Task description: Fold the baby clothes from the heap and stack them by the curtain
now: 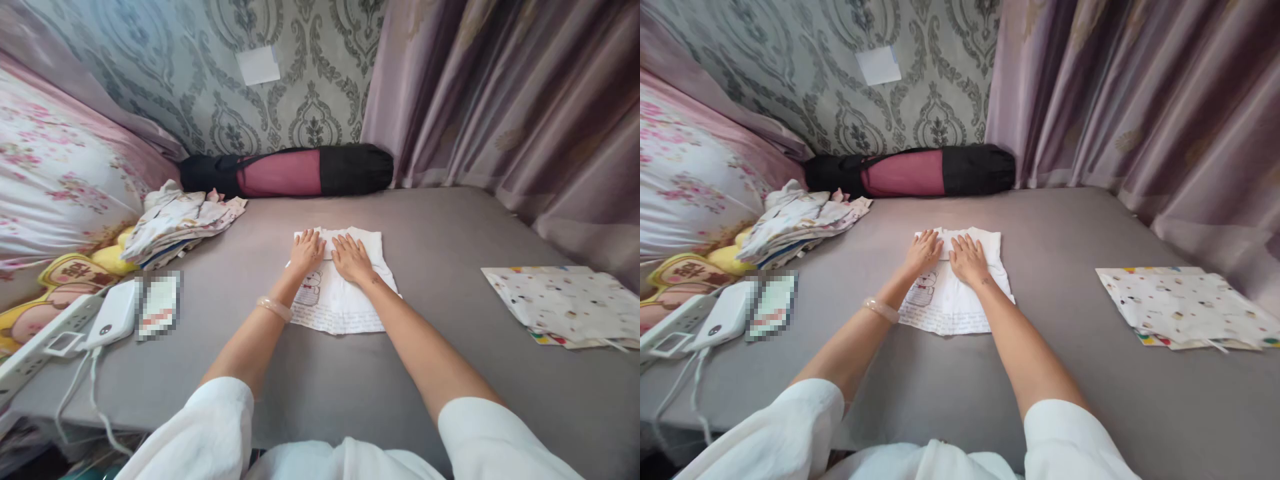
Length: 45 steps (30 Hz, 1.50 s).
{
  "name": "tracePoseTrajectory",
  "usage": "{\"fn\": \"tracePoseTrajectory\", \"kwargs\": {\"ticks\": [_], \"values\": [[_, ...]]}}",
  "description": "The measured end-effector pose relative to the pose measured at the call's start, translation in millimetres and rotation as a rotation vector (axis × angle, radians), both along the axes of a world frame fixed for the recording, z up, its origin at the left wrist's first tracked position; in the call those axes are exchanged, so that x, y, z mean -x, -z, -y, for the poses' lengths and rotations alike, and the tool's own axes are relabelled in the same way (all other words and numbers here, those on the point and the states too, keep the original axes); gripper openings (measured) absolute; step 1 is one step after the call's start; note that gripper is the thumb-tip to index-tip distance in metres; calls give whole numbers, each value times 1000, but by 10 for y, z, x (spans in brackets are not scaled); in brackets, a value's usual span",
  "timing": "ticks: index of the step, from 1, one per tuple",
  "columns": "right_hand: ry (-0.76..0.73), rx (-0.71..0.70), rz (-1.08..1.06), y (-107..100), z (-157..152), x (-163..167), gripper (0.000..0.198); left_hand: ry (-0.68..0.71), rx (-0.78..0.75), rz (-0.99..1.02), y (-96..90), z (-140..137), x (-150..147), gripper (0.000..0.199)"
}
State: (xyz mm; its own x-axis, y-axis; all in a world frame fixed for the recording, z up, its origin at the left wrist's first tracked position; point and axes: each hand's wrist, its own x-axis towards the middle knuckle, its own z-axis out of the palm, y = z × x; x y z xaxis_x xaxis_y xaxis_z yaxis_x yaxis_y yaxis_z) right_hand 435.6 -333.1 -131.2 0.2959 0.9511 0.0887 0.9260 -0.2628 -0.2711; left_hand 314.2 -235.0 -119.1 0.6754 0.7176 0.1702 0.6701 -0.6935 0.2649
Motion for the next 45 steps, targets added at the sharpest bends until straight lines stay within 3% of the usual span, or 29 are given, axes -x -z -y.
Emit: {"fn": "tracePoseTrajectory", "kwargs": {"ticks": [5, 15, 19, 26, 33, 41, 45], "values": [[-4, 13, 17, 12, 4, -1, 56, 15, -28, -173, 134, -54, -20, 59], [-37, 64, -70, -99, 60, -11, 57, 46, -64, -173, 132, -14, 62, 62], [-123, 79, -80, -178, 371, 46, 62, 163, -111, -174, 89, 236, 313, 63], [-243, 146, -40, -214, 1089, 275, 62, 388, -40, -218, 47, 736, 799, 64], [-221, 132, 6, -113, 1165, 343, 60, 349, 49, -239, 61, 873, 832, 66], [-257, 123, -114, -183, 1204, 291, 58, 386, 49, -165, 70, 822, 887, 64], [-233, -38, -267, -212, 1317, 130, 49, 346, 12, -53, 9, 741, 1022, 56]]}}
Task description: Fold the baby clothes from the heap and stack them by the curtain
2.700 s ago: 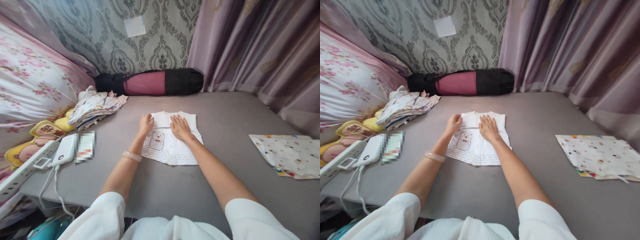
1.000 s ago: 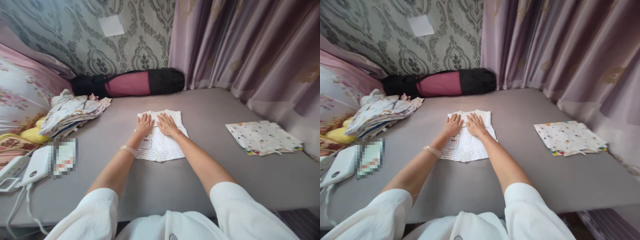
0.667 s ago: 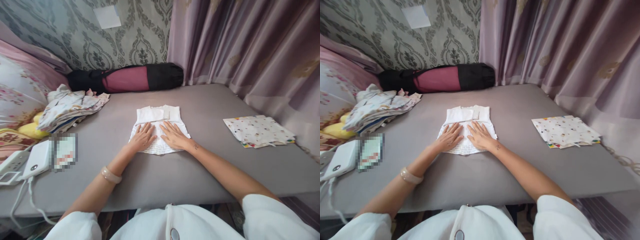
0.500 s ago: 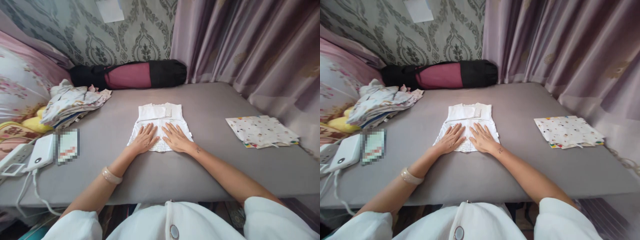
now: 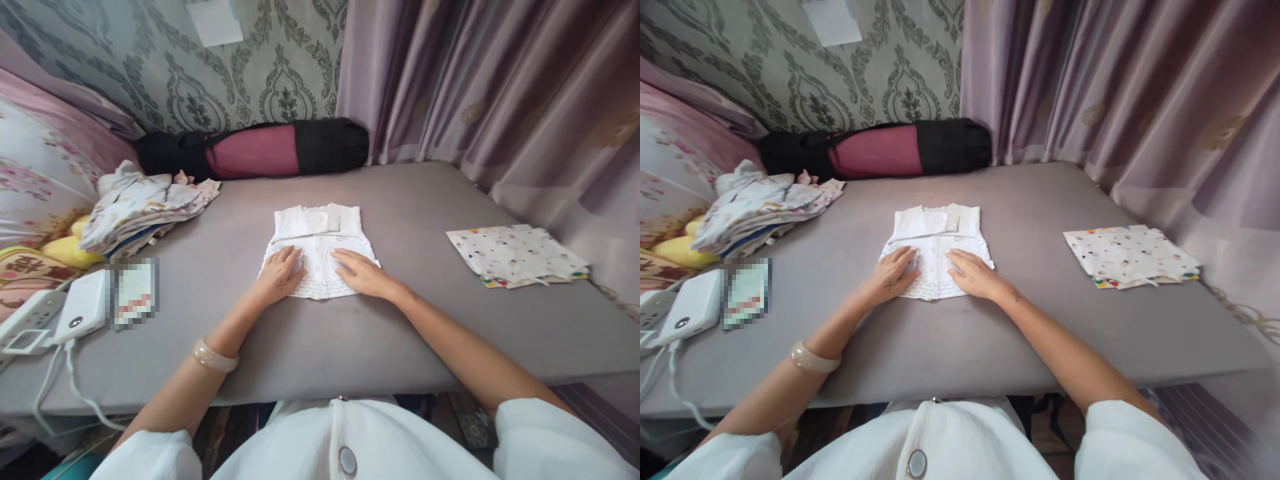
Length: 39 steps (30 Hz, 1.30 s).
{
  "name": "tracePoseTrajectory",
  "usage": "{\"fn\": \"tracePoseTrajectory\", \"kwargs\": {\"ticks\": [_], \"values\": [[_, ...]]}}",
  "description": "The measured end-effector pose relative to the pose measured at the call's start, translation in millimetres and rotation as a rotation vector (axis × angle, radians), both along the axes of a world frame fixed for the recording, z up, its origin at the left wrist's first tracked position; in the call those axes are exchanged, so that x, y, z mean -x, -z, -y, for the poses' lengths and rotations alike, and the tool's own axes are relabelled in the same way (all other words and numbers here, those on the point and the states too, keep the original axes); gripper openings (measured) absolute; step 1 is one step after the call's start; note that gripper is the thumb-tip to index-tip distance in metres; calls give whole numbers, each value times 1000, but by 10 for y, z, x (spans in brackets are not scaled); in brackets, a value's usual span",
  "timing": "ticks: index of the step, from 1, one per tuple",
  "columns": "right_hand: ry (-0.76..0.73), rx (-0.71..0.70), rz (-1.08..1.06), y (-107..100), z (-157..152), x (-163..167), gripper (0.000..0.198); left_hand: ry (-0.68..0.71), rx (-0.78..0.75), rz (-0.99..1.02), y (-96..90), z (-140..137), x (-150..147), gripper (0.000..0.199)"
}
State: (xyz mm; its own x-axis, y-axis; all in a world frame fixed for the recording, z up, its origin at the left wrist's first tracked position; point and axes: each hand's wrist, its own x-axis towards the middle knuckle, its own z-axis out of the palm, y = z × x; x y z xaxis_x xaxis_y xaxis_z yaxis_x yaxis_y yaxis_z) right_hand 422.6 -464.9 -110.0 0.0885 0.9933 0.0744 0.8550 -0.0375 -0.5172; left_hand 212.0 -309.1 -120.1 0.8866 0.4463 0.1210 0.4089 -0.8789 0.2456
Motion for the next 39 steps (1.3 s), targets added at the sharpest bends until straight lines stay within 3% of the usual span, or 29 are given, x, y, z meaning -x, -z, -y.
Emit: {"fn": "tracePoseTrajectory", "kwargs": {"ticks": [4, 8, 11, 17, 23, 27, 34, 39], "values": [[274, -135, -88, -42, 126, -259, 38, -236, -29, 112, -7, -172, 193, 48], [540, -72, -77, -49, 230, -506, 32, -422, 112, 200, -13, -311, 371, 42], [605, -15, -72, -12, 284, -590, 31, -517, 270, 194, -96, -308, 439, 39], [594, 57, -134, -26, 350, -498, 30, -624, 520, 183, -266, -200, 454, 47], [472, 98, -227, -114, 482, -367, 39, -536, 844, 221, -322, -112, 528, 71], [402, 137, -410, -159, 566, -339, 52, -500, 1018, 243, -419, -50, 590, 75], [301, 289, -671, -255, 590, -349, 43, -407, 1098, 236, -446, -58, 625, 54], [254, 217, -830, -270, 567, -362, 43, -395, 1166, 312, -449, -76, 570, 36]]}}
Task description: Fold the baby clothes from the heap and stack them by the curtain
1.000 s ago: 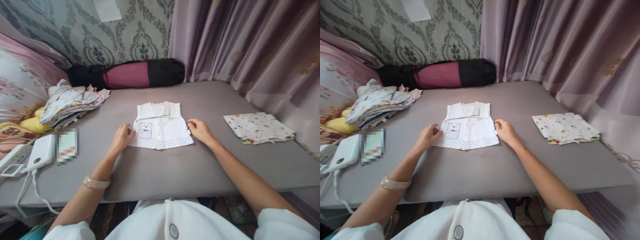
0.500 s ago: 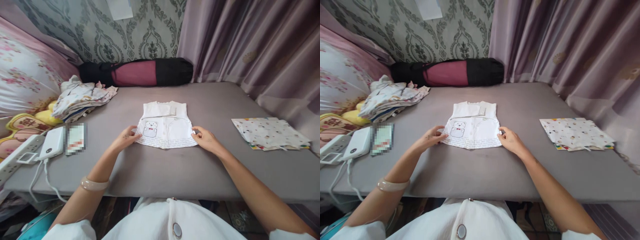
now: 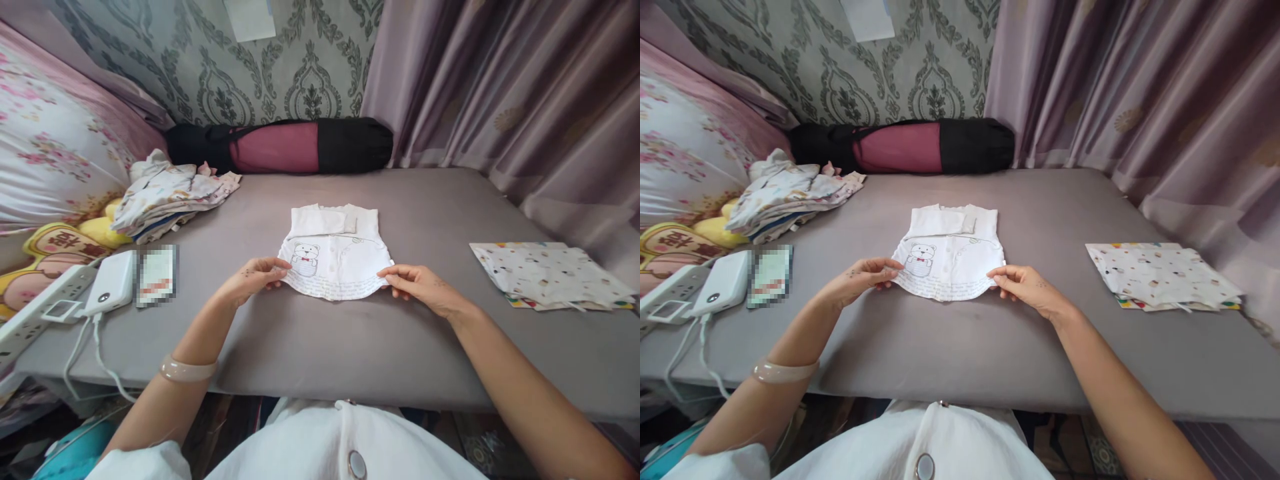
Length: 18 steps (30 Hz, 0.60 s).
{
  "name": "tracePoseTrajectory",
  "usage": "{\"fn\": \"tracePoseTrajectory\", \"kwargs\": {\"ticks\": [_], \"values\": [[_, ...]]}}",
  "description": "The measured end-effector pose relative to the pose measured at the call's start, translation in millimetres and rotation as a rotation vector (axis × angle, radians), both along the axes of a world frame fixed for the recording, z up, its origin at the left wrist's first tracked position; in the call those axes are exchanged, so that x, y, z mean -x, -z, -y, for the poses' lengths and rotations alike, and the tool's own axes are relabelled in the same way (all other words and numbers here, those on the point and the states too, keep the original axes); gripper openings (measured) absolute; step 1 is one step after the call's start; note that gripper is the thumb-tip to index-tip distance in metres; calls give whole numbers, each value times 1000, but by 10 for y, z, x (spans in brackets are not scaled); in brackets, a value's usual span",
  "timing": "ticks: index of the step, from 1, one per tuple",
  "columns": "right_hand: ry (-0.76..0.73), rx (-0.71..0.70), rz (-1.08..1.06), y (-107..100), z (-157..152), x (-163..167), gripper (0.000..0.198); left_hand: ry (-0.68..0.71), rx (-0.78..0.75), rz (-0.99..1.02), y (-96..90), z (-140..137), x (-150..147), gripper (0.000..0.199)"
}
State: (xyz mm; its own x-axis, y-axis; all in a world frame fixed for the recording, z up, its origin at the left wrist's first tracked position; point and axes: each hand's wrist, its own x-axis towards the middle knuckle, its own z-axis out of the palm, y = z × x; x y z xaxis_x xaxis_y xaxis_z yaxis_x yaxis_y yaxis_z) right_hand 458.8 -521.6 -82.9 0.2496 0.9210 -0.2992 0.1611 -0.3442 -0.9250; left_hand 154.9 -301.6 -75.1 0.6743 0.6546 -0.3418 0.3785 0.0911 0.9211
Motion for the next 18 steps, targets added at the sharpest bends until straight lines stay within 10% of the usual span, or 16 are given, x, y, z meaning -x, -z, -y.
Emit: {"fn": "tracePoseTrajectory", "kwargs": {"ticks": [18], "values": [[65, -463, 154, 63, -423, 48, 56, -249, -85, 486, 57, -140, -598, 41]]}}
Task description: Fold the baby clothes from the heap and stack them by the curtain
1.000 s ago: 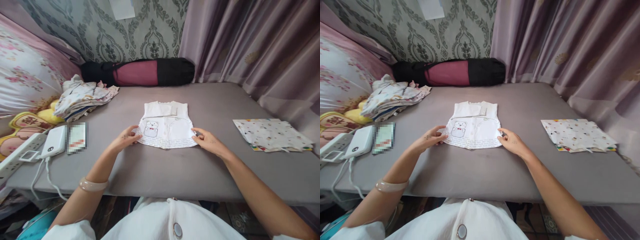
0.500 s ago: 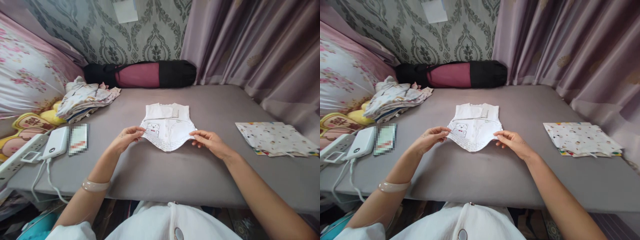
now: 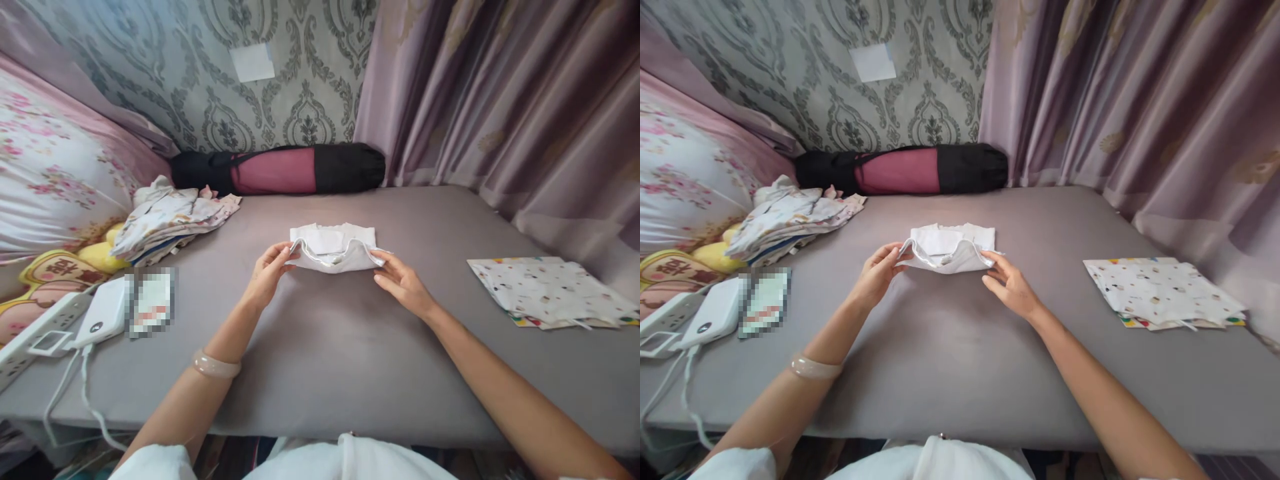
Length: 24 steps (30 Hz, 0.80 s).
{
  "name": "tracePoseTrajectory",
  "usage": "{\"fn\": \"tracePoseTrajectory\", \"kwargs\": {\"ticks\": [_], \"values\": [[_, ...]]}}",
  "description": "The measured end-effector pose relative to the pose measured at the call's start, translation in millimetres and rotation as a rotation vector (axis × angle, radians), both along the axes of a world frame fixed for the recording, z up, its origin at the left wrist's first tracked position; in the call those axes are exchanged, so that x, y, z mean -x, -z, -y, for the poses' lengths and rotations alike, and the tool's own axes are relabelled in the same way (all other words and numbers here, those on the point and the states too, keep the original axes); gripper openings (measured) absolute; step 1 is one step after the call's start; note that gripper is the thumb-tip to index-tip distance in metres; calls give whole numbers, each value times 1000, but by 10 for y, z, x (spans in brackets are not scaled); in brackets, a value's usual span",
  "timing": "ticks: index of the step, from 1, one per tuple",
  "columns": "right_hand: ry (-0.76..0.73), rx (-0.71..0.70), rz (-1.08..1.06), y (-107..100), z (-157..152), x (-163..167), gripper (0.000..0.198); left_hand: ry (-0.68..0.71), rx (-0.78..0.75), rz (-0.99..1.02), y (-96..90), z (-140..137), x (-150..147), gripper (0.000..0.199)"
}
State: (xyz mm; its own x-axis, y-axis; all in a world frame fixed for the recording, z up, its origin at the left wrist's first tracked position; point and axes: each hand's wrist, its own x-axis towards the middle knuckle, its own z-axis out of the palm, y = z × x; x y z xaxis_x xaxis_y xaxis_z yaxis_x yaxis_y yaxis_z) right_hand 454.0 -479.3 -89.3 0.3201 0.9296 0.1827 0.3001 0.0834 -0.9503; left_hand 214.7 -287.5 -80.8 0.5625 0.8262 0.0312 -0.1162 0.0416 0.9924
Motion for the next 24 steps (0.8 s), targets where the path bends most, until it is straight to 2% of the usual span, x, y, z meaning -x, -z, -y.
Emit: {"fn": "tracePoseTrajectory", "kwargs": {"ticks": [8, 13, 17, 24], "values": [[85, -62, 130, 152, -322, -95, 59, -76, -89, 13, 118, -257, -284, 46], [148, -67, 146, 207, -547, -213, 59, -113, -68, 21, 191, -463, -449, 47], [212, 18, 145, 276, -773, -316, 59, -161, -31, -47, 264, -640, -616, 45], [288, 207, 227, 364, -1022, -475, 60, -217, 57, -213, 312, -803, -809, 24]]}}
